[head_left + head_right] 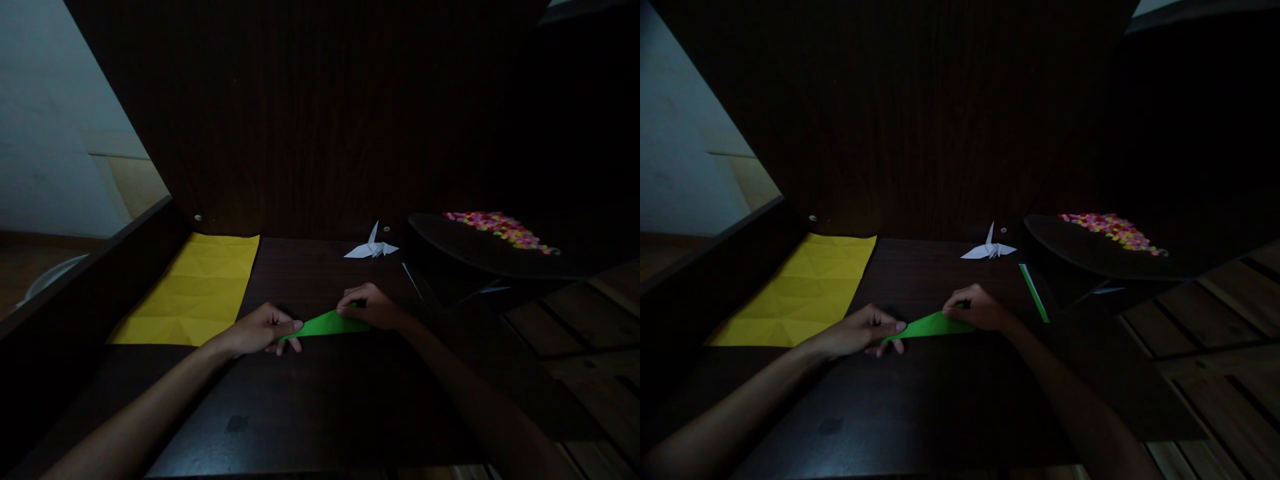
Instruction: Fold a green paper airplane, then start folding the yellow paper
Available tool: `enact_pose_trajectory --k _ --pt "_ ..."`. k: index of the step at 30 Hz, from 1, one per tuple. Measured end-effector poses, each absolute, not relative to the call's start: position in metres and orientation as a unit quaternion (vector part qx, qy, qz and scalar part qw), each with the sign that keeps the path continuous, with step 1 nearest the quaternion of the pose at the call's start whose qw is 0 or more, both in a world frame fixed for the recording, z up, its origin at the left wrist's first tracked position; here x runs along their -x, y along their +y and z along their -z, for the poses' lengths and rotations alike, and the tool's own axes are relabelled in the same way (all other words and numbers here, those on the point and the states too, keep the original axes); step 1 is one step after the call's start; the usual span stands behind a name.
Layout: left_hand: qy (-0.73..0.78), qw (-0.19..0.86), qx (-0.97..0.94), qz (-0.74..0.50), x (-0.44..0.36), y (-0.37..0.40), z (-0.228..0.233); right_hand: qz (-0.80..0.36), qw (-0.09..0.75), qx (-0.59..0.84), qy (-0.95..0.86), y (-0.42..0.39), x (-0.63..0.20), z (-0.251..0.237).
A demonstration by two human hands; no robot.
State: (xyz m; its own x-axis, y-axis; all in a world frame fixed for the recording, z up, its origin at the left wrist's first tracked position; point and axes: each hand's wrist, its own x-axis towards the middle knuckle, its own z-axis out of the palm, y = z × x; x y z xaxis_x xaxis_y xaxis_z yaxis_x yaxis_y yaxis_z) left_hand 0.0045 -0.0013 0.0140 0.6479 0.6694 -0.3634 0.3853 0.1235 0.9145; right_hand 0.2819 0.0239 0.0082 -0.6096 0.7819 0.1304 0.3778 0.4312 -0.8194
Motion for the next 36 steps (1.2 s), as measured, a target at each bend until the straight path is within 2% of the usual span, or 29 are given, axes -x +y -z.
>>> enact_pose_trajectory --k 19,36 --pt "0.404 0.628 -0.651 -0.136 -0.0023 -0.0005 -0.0124 -0.394 0.267 0.365 -0.800 0.0287 -0.2870 -0.0036" --pt "0.383 0.709 -0.585 -0.095 -0.0007 -0.0012 -0.0141 -0.400 0.250 0.358 -0.806 0.0300 -0.2878 -0.0046"
